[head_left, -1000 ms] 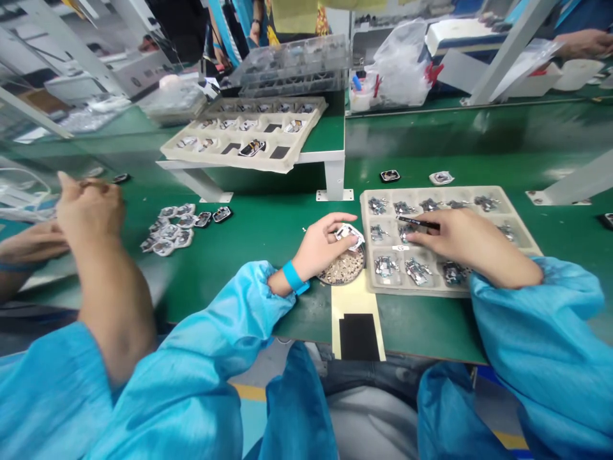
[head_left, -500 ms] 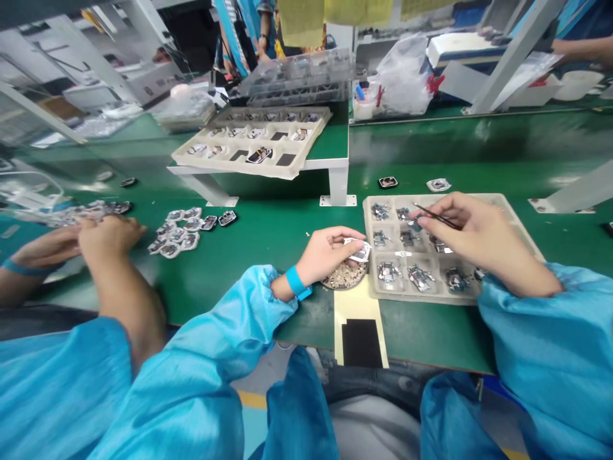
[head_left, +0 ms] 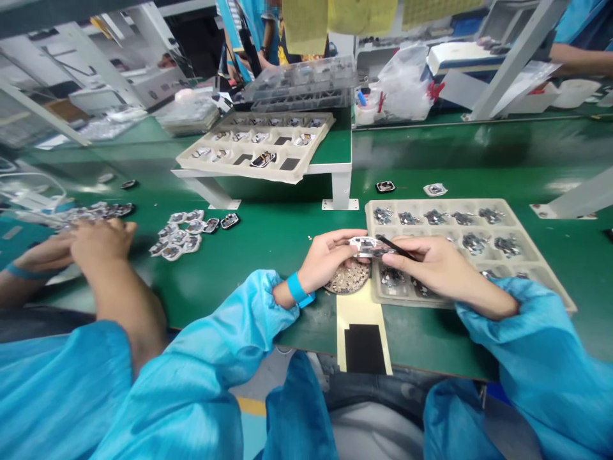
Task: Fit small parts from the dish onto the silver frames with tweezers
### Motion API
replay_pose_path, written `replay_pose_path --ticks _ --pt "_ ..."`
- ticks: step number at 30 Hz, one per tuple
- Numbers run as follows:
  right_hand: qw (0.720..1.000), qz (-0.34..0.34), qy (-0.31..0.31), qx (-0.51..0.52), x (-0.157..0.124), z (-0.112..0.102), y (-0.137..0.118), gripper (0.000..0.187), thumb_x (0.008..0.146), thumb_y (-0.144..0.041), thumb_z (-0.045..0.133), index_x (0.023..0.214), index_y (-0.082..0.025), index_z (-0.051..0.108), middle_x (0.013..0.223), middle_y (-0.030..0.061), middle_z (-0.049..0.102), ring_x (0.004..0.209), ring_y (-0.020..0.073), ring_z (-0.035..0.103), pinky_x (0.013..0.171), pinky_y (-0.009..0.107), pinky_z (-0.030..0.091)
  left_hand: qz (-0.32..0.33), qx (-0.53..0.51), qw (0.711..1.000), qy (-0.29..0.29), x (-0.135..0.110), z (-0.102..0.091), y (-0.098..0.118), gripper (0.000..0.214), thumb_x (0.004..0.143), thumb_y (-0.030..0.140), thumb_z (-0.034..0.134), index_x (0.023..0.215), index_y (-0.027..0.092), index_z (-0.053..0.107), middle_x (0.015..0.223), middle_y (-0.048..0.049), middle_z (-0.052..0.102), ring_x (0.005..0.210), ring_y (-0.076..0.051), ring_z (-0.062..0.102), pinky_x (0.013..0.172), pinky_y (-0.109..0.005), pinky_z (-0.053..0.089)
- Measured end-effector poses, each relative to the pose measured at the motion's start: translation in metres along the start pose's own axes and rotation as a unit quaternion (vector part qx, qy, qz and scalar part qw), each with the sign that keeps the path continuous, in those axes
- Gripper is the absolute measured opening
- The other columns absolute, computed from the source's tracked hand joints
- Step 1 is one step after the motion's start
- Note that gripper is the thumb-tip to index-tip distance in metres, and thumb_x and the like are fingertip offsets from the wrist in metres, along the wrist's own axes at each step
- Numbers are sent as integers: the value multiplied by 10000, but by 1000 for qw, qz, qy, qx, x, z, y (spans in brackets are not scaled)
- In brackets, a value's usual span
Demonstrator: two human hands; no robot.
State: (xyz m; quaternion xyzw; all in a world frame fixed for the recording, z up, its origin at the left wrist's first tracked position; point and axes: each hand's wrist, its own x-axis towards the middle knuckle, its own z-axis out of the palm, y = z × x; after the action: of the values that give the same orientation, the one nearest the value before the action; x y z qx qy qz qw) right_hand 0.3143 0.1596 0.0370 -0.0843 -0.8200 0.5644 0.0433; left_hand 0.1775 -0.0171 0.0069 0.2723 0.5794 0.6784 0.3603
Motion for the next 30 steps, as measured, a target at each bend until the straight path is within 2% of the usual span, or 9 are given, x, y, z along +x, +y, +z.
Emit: replay_pose_path --ticks 2,5,8,11,17,20,24,27,30 --pt "999 32 -4 11 0 1 -1 348 822 -526 735 861 -185 787 833 38 762 719 176 666 635 277 506 13 -9 1000 -2 -1 0 -1 467 793 246 748 1235 111 686 1079 -125 742 857 -201 712 644 -243 543" --pt "995 81 33 40 0 7 -2 383 765 -545 779 742 -164 755 655 17 691 540 113 560 517 243 421 33 -19 999 -18 -3 2 -4 561 772 215 765 1311 123 644 1165 -132 724 964 -211 703 793 -281 566" --pt "993 83 41 78 0 15 -3 426 804 -574 737 764 -150 754 621 8 652 483 75 472 466 223 344 53 4 998 -27 -5 3 -6 654 772 185 757 1397 119 576 1177 -138 720 1003 -208 697 888 -299 550" --pt "990 81 31 107 0 20 -2 461 850 -593 685 831 -140 768 601 4 627 453 61 409 435 219 291 66 31 997 -27 -5 3 -7 686 784 190 746 1435 121 538 1199 -145 709 985 -201 696 861 -287 552" --pt "982 66 118 134 3 25 8 391 763 -527 805 688 -163 684 647 9 664 521 89 527 501 213 413 87 34 995 -34 -5 3 -9 723 793 242 789 1453 126 517 1211 -156 700 976 -206 690 839 -298 566" --pt "978 77 134 139 4 28 8 375 769 -532 797 755 -163 728 604 -7 637 454 68 451 437 207 351 92 36 995 -32 -6 4 -11 722 799 249 796 1454 126 519 1230 -158 694 1019 -216 688 877 -309 569" --pt "979 86 137 123 3 29 2 397 772 -549 784 800 -153 765 449 -59 473 404 54 317 401 207 276 92 37 995 -27 -7 5 -10 713 798 260 802 1444 126 531 1224 -157 700 1059 -231 689 923 -326 569" --pt "981 88 135 107 3 28 0 401 773 -551 777 797 -151 770 418 -68 422 407 59 303 400 210 265 85 42 995 -20 -7 5 -9 710 799 275 805 1441 136 536 1226 -150 702 1079 -240 689 953 -346 564" --pt "982 90 133 103 3 28 0 403 777 -553 768 775 -151 762 426 -57 449 405 64 321 392 214 263 79 46 996 -13 -8 6 -8 703 798 289 811 1431 136 548 1209 -147 710 1082 -243 689 966 -355 561"
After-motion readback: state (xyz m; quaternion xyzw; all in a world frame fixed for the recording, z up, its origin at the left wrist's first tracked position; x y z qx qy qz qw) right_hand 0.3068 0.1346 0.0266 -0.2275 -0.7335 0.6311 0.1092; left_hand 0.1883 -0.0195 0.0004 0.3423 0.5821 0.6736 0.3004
